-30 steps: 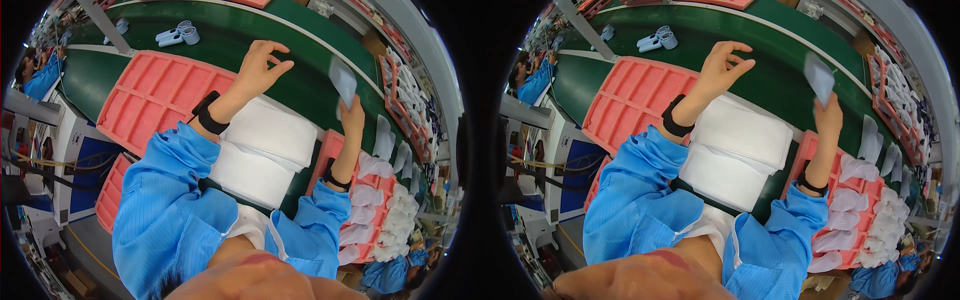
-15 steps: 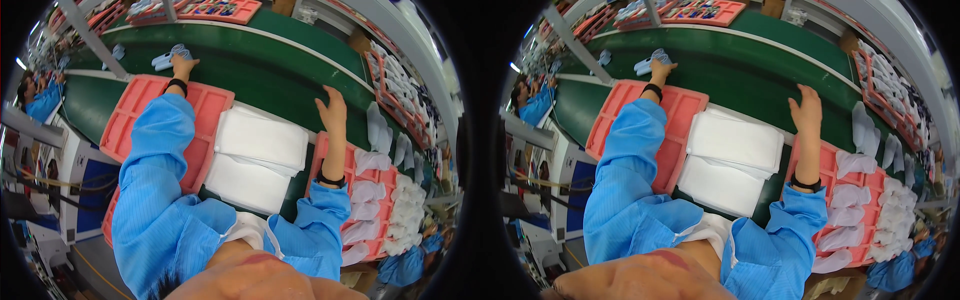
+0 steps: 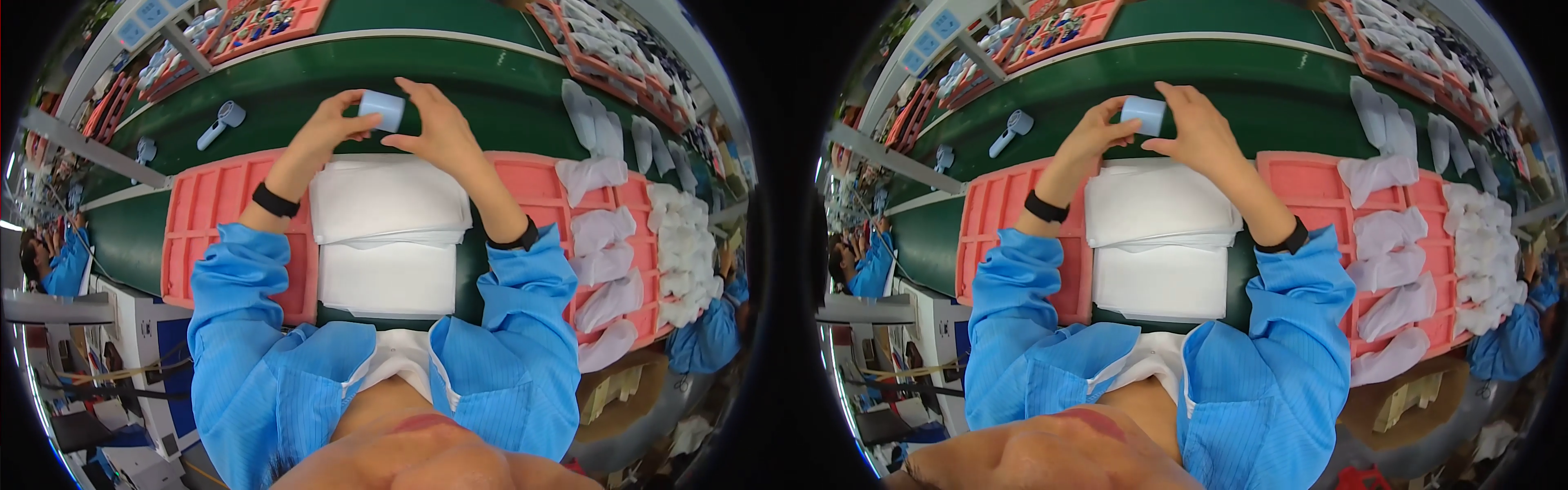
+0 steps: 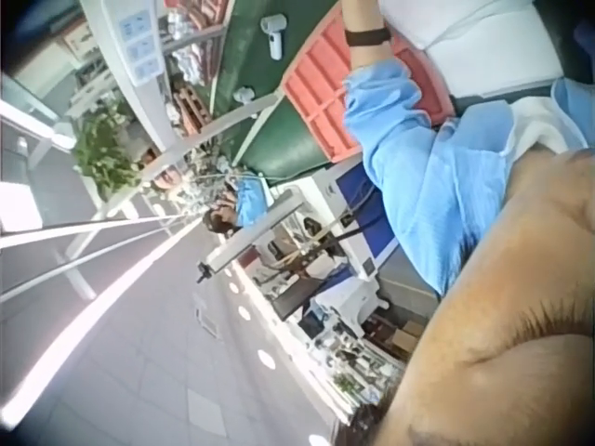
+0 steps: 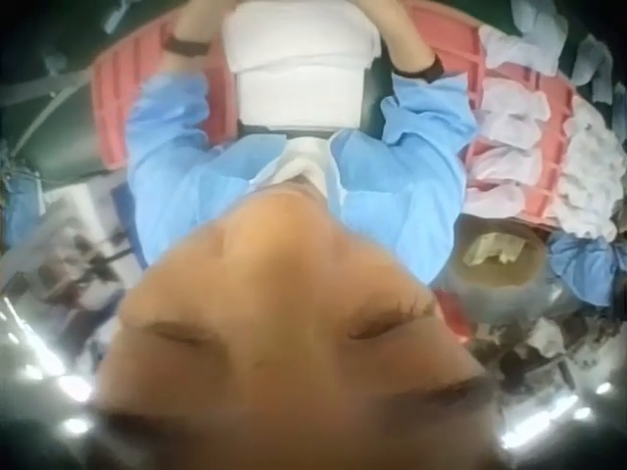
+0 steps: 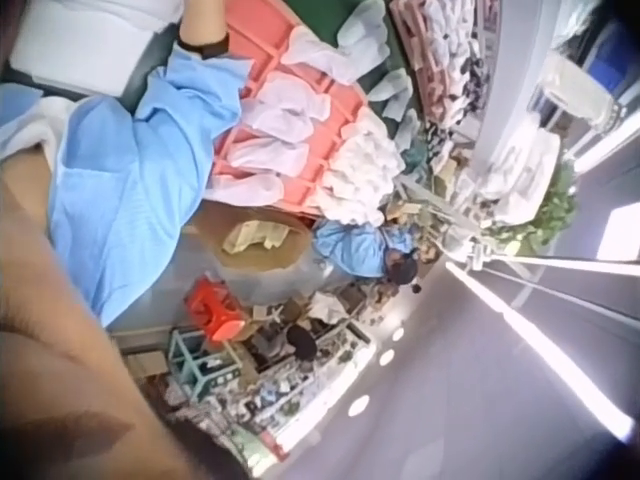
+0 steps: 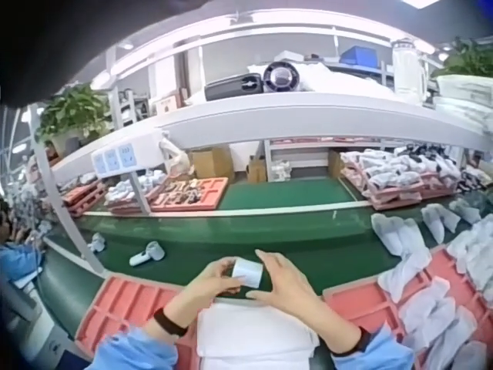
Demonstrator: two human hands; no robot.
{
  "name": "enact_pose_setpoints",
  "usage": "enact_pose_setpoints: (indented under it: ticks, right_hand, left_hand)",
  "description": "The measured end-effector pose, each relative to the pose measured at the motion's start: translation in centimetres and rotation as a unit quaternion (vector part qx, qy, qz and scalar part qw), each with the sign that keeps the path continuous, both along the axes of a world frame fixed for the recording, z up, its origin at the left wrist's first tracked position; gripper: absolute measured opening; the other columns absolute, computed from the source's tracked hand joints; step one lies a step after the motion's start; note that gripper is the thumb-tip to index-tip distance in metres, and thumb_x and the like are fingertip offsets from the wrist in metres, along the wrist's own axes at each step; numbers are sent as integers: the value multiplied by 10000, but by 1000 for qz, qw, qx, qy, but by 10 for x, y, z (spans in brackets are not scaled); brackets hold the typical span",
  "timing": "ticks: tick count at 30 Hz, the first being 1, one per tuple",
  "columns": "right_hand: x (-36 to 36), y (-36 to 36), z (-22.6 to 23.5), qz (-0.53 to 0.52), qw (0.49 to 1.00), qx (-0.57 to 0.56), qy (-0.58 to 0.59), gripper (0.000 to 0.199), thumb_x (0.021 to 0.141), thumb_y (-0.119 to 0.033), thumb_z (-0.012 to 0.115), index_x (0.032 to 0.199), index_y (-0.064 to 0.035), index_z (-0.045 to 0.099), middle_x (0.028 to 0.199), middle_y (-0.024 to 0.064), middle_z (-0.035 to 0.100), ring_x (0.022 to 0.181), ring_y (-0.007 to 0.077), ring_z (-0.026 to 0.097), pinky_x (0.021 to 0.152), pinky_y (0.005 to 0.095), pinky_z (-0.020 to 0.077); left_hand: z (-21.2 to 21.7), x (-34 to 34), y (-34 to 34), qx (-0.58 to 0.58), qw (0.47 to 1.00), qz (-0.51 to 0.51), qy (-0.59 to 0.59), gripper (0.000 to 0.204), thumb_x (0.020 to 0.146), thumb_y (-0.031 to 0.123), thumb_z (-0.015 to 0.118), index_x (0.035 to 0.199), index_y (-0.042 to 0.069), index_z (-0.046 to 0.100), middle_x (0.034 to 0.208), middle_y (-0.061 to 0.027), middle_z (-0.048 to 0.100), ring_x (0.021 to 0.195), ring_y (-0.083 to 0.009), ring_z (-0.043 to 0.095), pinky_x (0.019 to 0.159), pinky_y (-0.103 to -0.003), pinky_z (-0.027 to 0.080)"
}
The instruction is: Packaging blue plastic components into white protective bags and organizing them in trays.
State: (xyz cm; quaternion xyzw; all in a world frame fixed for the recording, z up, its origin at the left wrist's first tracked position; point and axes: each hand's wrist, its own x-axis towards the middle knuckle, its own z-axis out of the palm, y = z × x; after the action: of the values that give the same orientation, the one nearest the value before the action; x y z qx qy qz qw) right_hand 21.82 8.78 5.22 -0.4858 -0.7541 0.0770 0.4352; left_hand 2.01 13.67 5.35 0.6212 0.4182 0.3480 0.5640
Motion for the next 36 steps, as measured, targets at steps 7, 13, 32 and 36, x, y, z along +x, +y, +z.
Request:
enact_pose_setpoints:
  ticks: [7, 13, 32, 36]
  right_hand:
    - [16, -5, 18, -116, 992, 24, -47, 561, 589, -194, 749, 1109, -66, 583, 1081, 120, 606, 967, 320, 597, 781, 393, 511]
    - [29, -4, 26, -133, 989, 71, 11, 524, 564, -177, 734, 1054, -51, 597, 1017, 126, 628, 890, 313, 621, 769, 366, 515]
    - [75, -30, 64, 120, 965, -100, 211, 538, 572, -96, 744, 1084, -16, 599, 969, 36, 619, 908, 123, 578, 844, 282, 455]
    - [63, -20, 53, 198, 951, -115, 207, 544, 562, -79, 742, 1082, -16, 597, 991, 42, 612, 943, 128, 570, 870, 287, 444]
  left_hand:
    - [-20, 60, -40, 123, 977, 59, -161, 533, 754, 153, 775, 1185, -27, 517, 974, -67, 592, 680, -106, 571, 631, -234, 472]
    - [-62, 73, -68, 273, 947, -54, 158, 284, 736, 134, 748, 966, 54, 601, 888, -60, 589, 690, -142, 588, 614, -273, 472]
    - [4, 18, -53, 70, 987, 8, -143, 95, 866, 118, 669, 906, 41, 632, 871, 13, 627, 771, -42, 546, 698, -196, 430]
    - [9, 16, -55, 99, 971, 50, -211, 81, 886, 112, 642, 916, 50, 600, 876, 15, 614, 790, -45, 535, 706, -190, 416]
